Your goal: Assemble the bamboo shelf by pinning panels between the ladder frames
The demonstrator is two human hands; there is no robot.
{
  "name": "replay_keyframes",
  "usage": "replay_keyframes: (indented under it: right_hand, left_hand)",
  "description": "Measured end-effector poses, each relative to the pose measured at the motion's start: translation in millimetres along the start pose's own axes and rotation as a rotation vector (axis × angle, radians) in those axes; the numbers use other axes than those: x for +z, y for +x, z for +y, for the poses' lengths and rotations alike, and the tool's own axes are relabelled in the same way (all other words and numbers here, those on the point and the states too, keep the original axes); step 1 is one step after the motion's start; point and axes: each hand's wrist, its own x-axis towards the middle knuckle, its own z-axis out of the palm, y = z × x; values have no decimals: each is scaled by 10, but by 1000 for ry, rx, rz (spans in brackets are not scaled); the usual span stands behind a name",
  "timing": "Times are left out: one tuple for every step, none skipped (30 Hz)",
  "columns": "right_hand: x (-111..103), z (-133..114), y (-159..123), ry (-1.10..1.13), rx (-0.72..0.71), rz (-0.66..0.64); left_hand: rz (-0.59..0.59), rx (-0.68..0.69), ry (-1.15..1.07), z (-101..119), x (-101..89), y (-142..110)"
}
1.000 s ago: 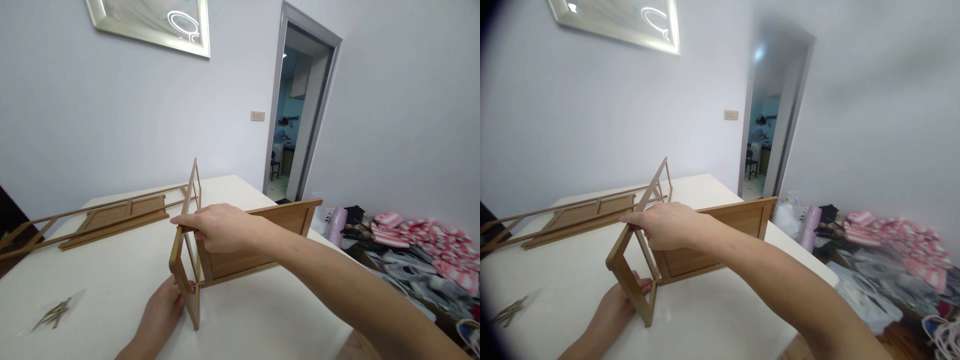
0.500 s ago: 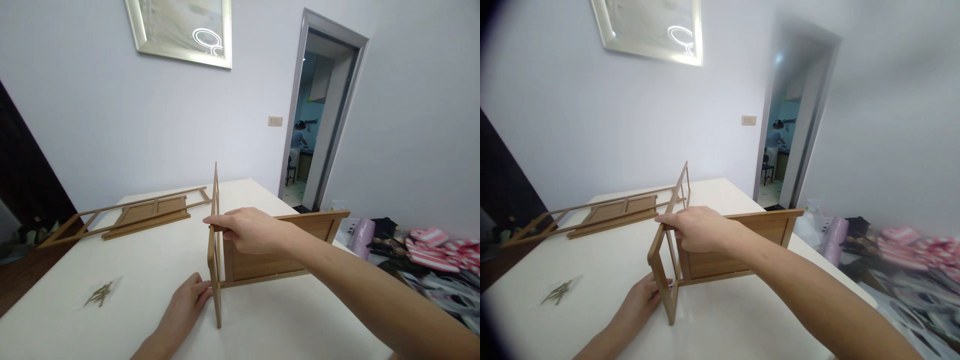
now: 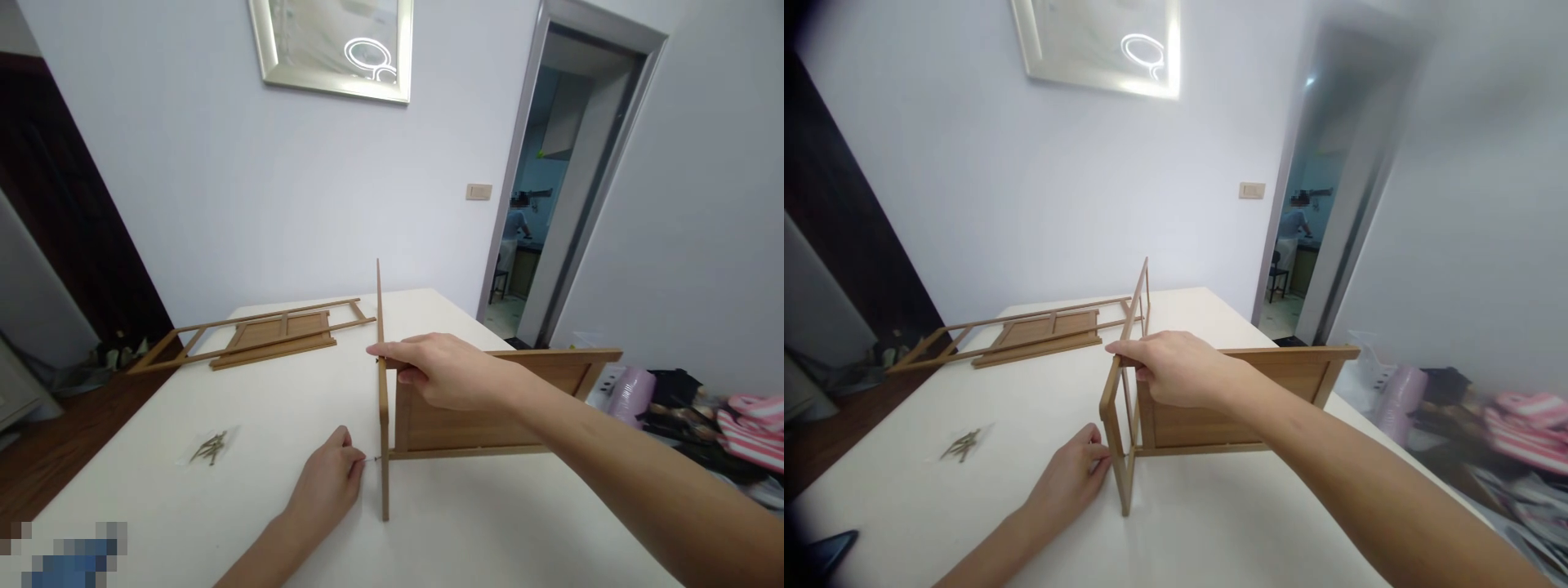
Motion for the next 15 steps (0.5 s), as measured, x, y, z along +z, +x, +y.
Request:
replay_keyframes:
  right_hand:
    - [-4,-2,0,-4,1,-1]
    - [-7,-5,0,-8,2,-3]
    - [-11,-9,0,-13,4,-4]
    - [-14,-12,0,-17,6,-6]
    - [-16,-14,-1,-19,10,-5]
    - [-16,-16,0,-18,14,-4]
    - [-15,-15,0,-14,15,-3]
    - [-13,-13,1,-9,14,-2]
    - [-9,-8,2,-3,11,0]
    - [-4,-2,3,1,6,0]
    - [2,5,3,3,1,0]
    - [8,12,3,4,-2,0]
    - [14,20,3,4,-6,1]
    - [20,27,2,5,-8,3]
    - [25,33,1,9,-10,5]
  left_hand:
    - [-10,5,7,9,-6,13]
    - [-21,11,12,15,-12,25]
    - [-29,16,14,18,-16,33]
    - [-33,19,15,18,-20,39]
    - [-33,18,14,14,-21,41]
    - [-32,15,7,8,-19,40]
    - [-29,9,-6,-1,-15,36]
    - [-27,5,-26,-11,-9,31]
    - [-23,4,-51,-22,-1,25]
    - [-18,6,-76,-32,8,19]
    - [-12,10,-96,-39,17,14]
    - [-5,14,-109,-44,26,10]
    - [4,16,-113,-46,34,8]
    - [12,14,-111,-45,41,7]
    - [22,8,-108,-44,46,8]
